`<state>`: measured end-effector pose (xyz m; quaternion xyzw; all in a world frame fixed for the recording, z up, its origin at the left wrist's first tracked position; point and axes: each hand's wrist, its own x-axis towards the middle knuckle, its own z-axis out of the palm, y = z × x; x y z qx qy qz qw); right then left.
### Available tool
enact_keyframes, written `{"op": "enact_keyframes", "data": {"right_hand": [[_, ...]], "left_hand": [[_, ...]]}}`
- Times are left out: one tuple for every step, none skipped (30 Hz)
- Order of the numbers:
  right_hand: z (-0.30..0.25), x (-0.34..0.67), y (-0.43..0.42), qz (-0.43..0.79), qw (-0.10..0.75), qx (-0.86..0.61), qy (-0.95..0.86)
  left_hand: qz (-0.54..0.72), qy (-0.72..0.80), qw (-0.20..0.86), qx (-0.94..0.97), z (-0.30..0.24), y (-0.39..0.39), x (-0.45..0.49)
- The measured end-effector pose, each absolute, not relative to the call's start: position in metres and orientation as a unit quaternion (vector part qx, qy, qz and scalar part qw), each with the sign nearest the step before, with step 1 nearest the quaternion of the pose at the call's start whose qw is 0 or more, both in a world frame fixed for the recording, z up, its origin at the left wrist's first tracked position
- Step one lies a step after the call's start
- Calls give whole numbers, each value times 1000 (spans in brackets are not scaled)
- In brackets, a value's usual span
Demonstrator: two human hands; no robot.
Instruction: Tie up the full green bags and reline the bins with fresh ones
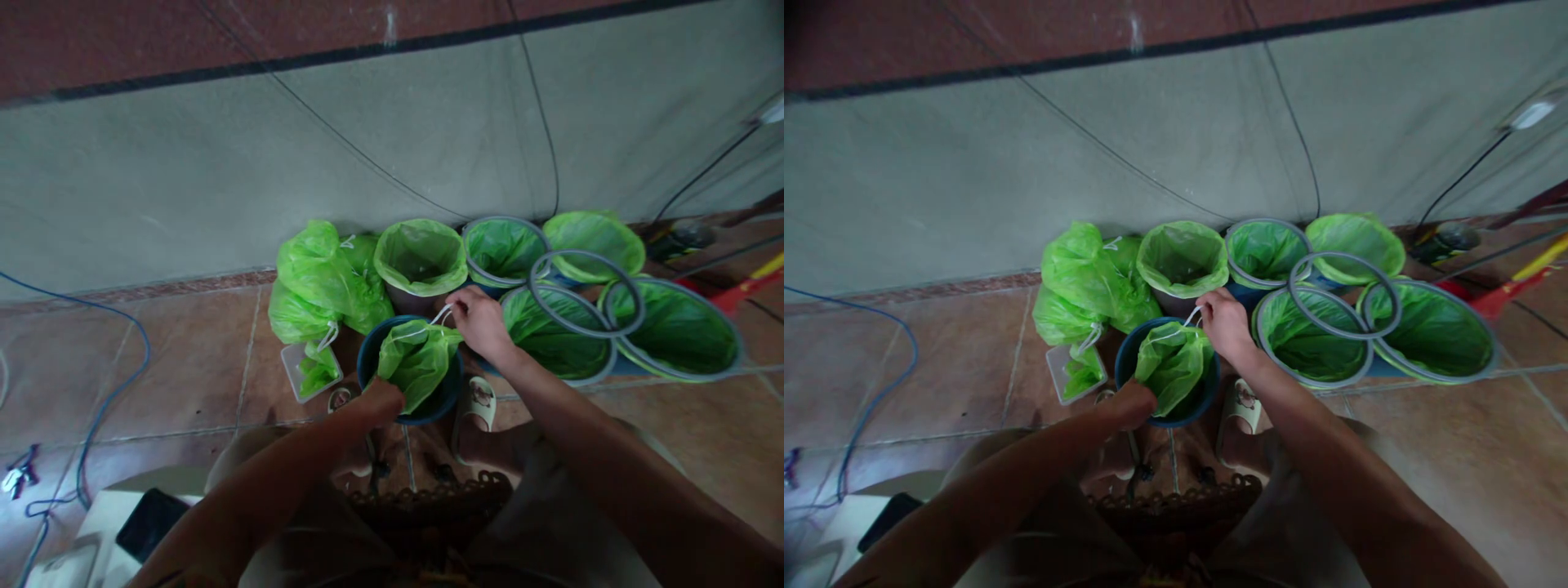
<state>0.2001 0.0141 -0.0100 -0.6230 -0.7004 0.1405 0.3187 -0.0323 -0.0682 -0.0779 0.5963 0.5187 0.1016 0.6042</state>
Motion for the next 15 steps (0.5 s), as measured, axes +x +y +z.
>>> {"op": "enact_keyframes", "data": {"right_hand": [[-9,200,14,148,328,-622,-696],[-7,199,13,158,338,-622,-688],[-6,199,13,172,349,-624,-678],[-6,199,13,190,364,-625,-664],[-5,199,14,212,380,-625,-648],[-5,198,15,236,398,-624,-630],[-4,197,16,263,418,-620,-611],[-3,196,18,290,443,-612,-588],[-1,195,20,320,474,-599,-561],[2,194,21,357,506,-581,-529],[6,193,23,404,533,-557,-493],[11,193,24,457,550,-531,-455],[17,193,24,511,556,-503,-419],[24,193,24,564,549,-478,-390],[30,194,23,609,534,-455,-370]], "left_hand": [[86,497,585,635,-74,-65,-31],[62,470,552,686,-69,-60,-30],[34,439,512,737,-62,-56,-28],[26,421,484,766,-54,-50,-26],[29,411,466,783,-44,-44,-24],[37,404,451,795,-35,-39,-22],[50,398,429,810,-24,-32,-21],[63,393,409,821,-14,-26,-20],[81,393,397,826,-4,-21,-19],[109,396,398,821,5,-16,-19],[147,402,412,805,14,-11,-20],[194,407,437,778,23,-7,-21],[246,410,471,742,31,-4,-23],[298,410,507,696,38,-1,-26],[347,409,543,646,45,2,-28]]}}
